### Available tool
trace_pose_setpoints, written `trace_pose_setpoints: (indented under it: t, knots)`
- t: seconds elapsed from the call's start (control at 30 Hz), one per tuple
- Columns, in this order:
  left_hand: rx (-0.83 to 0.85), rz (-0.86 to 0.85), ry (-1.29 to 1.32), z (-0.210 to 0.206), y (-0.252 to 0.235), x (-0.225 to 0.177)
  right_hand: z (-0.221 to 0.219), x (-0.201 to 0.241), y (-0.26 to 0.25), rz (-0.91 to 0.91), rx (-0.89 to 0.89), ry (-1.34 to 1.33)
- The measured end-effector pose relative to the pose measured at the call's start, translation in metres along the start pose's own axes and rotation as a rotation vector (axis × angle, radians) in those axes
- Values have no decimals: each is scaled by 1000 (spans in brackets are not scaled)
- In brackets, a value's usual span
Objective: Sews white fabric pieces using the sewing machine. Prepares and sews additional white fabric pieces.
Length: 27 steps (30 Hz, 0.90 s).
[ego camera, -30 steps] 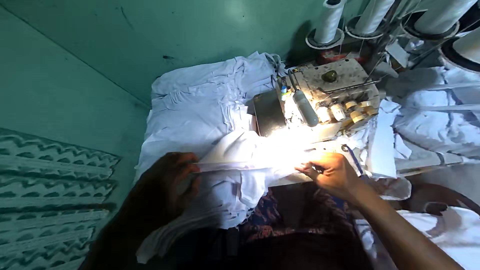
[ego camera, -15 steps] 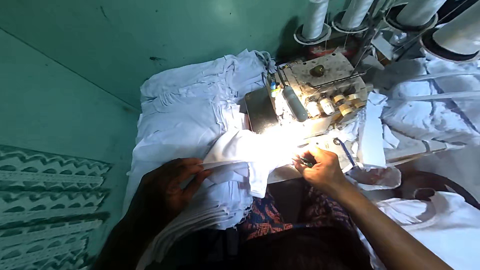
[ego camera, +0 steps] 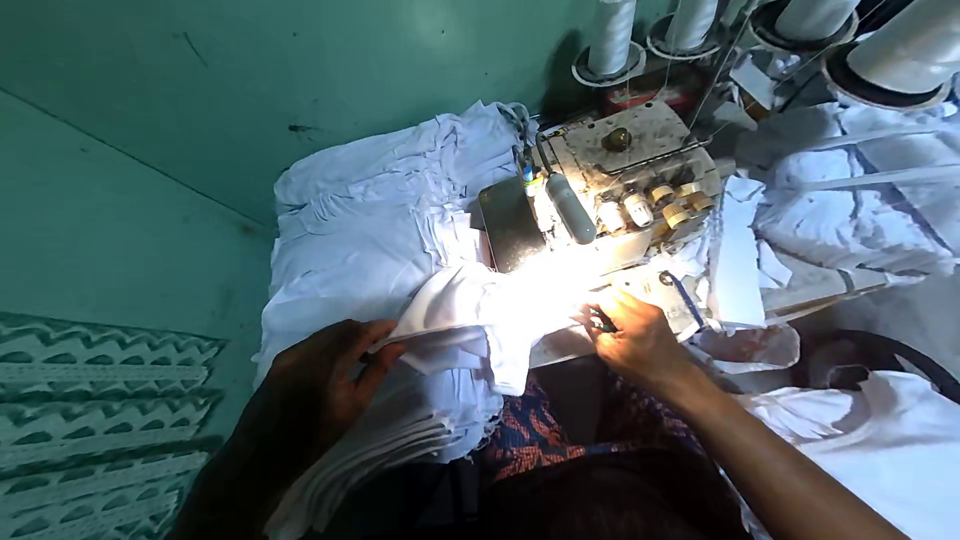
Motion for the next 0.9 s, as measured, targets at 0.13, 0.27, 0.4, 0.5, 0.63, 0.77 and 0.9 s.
trace_pose_setpoints:
  t: [0.13,0.27,0.4,0.5,0.63,0.77,0.9]
  knots:
    - [20,3,145,-1,-12,10,4,-2,2,-48,-17,-3]
    - [-154,239,886,-13,-34,2,1,0,9,-128,4,-94]
    - [-494,473,1110,-43,-88,-28,-7,14,18,-190,22,-196]
    - [-503,302,895,-55,-127,-35,-6,19,20,-217,27,-213]
    - [-361,56,300,-61,-165,-45,1,23,13,-249,30,-235]
    - [-228,-46,41,-65,-192,-46,4,27,6,-245,17,-242]
    - [-164,-83,-13,-66,-204,-48,5,28,4,-252,17,-235]
Point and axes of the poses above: each hand's wrist, its own y-axis away from the middle knuckle, its own z-axis out of the back of the hand, x = y × z, the point moved 2 cm from there along -y, towards the middle knuckle, and after that the axes turned 8 degrees about y, right-handed, at the moved point
